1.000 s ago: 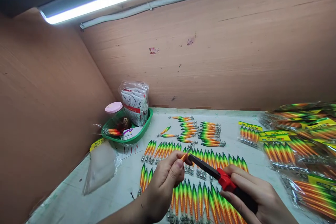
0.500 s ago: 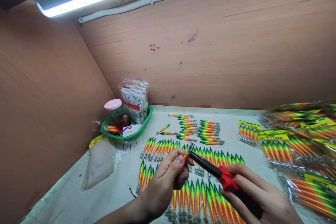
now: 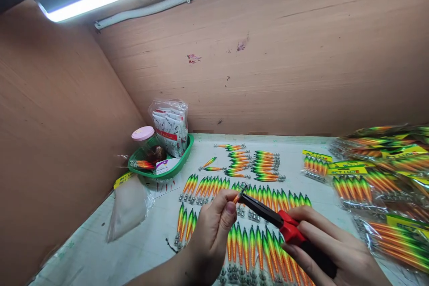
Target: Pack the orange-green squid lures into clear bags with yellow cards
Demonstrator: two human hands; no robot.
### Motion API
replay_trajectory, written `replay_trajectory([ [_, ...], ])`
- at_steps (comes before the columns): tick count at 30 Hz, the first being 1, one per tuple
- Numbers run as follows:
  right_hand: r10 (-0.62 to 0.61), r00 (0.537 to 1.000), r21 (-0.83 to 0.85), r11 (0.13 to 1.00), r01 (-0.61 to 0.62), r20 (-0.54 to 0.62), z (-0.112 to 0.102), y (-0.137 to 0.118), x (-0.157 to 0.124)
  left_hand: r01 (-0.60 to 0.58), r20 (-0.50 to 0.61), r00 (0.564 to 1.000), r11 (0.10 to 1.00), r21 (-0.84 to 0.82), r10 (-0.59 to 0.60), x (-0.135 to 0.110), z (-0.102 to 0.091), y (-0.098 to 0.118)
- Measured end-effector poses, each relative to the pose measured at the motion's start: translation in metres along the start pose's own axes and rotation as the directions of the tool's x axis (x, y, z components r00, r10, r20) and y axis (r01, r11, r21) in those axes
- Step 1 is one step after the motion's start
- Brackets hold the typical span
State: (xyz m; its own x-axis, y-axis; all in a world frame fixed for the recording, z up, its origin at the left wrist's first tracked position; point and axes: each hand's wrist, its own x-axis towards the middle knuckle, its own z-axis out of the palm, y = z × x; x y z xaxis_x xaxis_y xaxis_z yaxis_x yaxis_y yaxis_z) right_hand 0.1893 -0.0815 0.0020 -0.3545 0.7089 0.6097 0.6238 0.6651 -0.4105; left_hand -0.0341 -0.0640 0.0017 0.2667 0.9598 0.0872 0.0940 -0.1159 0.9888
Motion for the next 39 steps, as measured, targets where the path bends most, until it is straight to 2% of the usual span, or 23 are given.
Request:
replay_trajectory([
  [4,-0.049,0.999,-0.040,0.998,0.049,0.011,0.000,-0.001,0.001,-0.121,-0.049,0.990,0.972,0.201,0.133,-0.001,0.002,0.001],
  [8,-0.056,0.998,-0.035,0.998,0.056,-0.006,0.003,0.001,0.001,-0.282,-0.033,0.947,0.879,0.386,0.319,0.001,0.003,-0.001],
  [10,-0.076,0.997,-0.024,0.997,0.076,0.010,0.003,0.003,0.001,-0.390,0.022,0.900,0.781,0.488,0.436,0.003,0.001,-0.005],
  [13,-0.114,0.992,-0.021,0.993,0.115,0.053,0.004,0.008,0.001,-0.532,0.125,0.796,0.588,0.609,0.592,0.007,-0.004,-0.011],
  [15,-0.113,0.992,0.003,0.994,0.114,0.058,0.007,0.012,-0.001,-0.553,0.164,0.771,0.519,0.651,0.615,0.008,-0.007,-0.014],
  [18,-0.090,0.994,0.062,0.994,0.086,0.062,0.016,0.015,-0.003,-0.517,0.169,0.799,0.516,0.683,0.577,0.009,-0.011,-0.016],
  [21,-0.074,0.995,0.136,0.989,0.065,0.065,0.027,0.017,-0.005,-0.497,0.151,0.826,0.577,0.648,0.542,0.007,-0.015,-0.014],
  [23,-0.070,0.996,0.171,0.983,0.059,0.060,0.034,0.017,-0.006,-0.453,0.120,0.867,0.667,0.591,0.483,0.004,-0.016,-0.013],
  [25,-0.056,0.997,0.172,0.984,0.046,0.054,0.038,0.016,-0.006,-0.340,0.069,0.933,0.804,0.489,0.353,0.001,-0.016,-0.012],
  [27,-0.046,0.998,0.169,0.985,0.036,0.053,0.039,0.015,-0.007,-0.164,0.023,0.986,0.946,0.279,0.164,-0.002,-0.015,-0.011],
  [28,-0.041,0.998,0.177,0.984,0.030,0.056,0.039,0.014,-0.007,-0.071,0.027,0.997,0.989,0.130,0.068,-0.004,-0.015,-0.011],
  [30,-0.025,0.997,0.207,0.978,0.011,0.067,0.037,0.014,-0.006,0.084,0.072,0.995,0.980,-0.183,-0.072,-0.005,-0.013,-0.010],
  [33,0.025,0.996,0.240,0.970,-0.045,0.085,0.031,0.013,-0.004,0.207,0.138,0.978,0.847,-0.490,-0.159,-0.004,-0.013,-0.006],
  [36,0.044,0.995,0.236,0.970,-0.065,0.091,0.027,0.013,-0.001,0.230,0.128,0.973,0.781,-0.581,-0.191,-0.001,-0.013,-0.003],
  [39,0.023,0.997,0.187,0.982,-0.038,0.079,0.025,0.010,0.001,0.196,0.052,0.978,0.814,-0.546,-0.201,0.001,-0.012,-0.005],
])
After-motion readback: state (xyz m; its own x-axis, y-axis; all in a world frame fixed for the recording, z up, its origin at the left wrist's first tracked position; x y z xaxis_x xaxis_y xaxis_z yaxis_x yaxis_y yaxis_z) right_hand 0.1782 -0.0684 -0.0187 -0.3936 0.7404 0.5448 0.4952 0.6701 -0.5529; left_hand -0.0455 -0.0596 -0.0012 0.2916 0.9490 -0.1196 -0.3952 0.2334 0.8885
